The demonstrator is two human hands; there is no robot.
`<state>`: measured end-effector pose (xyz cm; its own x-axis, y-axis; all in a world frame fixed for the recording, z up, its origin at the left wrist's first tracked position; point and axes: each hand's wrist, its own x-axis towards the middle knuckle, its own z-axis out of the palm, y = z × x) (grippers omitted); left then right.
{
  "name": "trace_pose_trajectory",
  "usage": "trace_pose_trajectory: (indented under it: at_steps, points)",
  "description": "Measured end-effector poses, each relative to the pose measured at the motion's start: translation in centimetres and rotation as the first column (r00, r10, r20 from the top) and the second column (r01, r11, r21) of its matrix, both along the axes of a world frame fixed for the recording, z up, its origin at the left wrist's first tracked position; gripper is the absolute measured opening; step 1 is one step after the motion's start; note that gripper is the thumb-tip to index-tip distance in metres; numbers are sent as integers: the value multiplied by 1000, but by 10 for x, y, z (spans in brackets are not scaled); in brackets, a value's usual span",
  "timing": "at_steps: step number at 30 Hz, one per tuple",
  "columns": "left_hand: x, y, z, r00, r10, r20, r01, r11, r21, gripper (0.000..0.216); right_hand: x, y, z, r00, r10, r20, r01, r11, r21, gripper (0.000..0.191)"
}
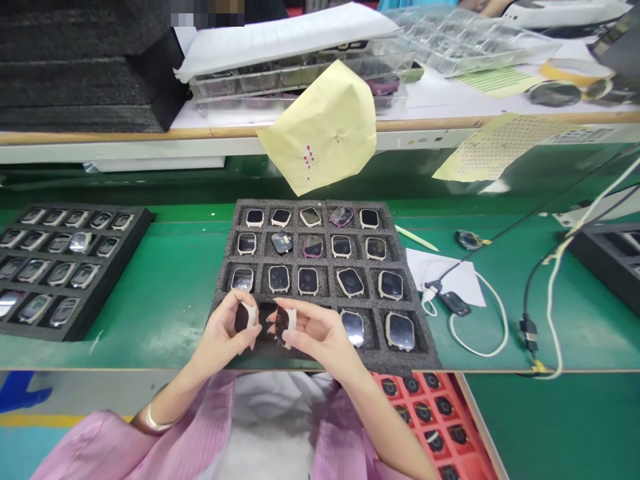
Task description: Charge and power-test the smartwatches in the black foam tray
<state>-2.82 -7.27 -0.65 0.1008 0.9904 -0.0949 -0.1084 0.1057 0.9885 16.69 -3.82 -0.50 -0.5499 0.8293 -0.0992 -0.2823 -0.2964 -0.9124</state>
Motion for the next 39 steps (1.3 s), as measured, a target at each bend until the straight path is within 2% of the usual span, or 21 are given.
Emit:
trace_pose_trajectory:
  at_steps: [5, 11, 15, 19, 27, 39]
  points:
    - [1, 3, -3, 1000, 17, 6, -17, 1000, -6, 23, 0, 0, 0, 999, -29, 29, 30, 999, -13, 42]
    - [-2, 3, -6, 996, -70, -47, 71, 997, 21, 22, -3, -4, 1, 998, -57, 5, 57, 998, 19, 38]
    - [-3, 1, -7, 995, -83, -58, 84, 996, 28, 23, -4, -6, 1, 996, -87, 26, 86, 996, 27, 38]
    - [-4, 0, -8, 996, -66, -54, 68, 997, 38, 23, -3, -6, -1, 993, -102, 65, 100, 994, 33, 41]
    - [-3, -2, -10, 1000, -19, 20, 18, 998, 68, 23, -6, -9, 1, 992, -122, 27, 120, 991, 55, 40]
    - [-3, -2, -10, 999, -29, 44, 25, 995, 92, 24, -7, -9, 1, 991, -129, 20, 128, 990, 50, 38]
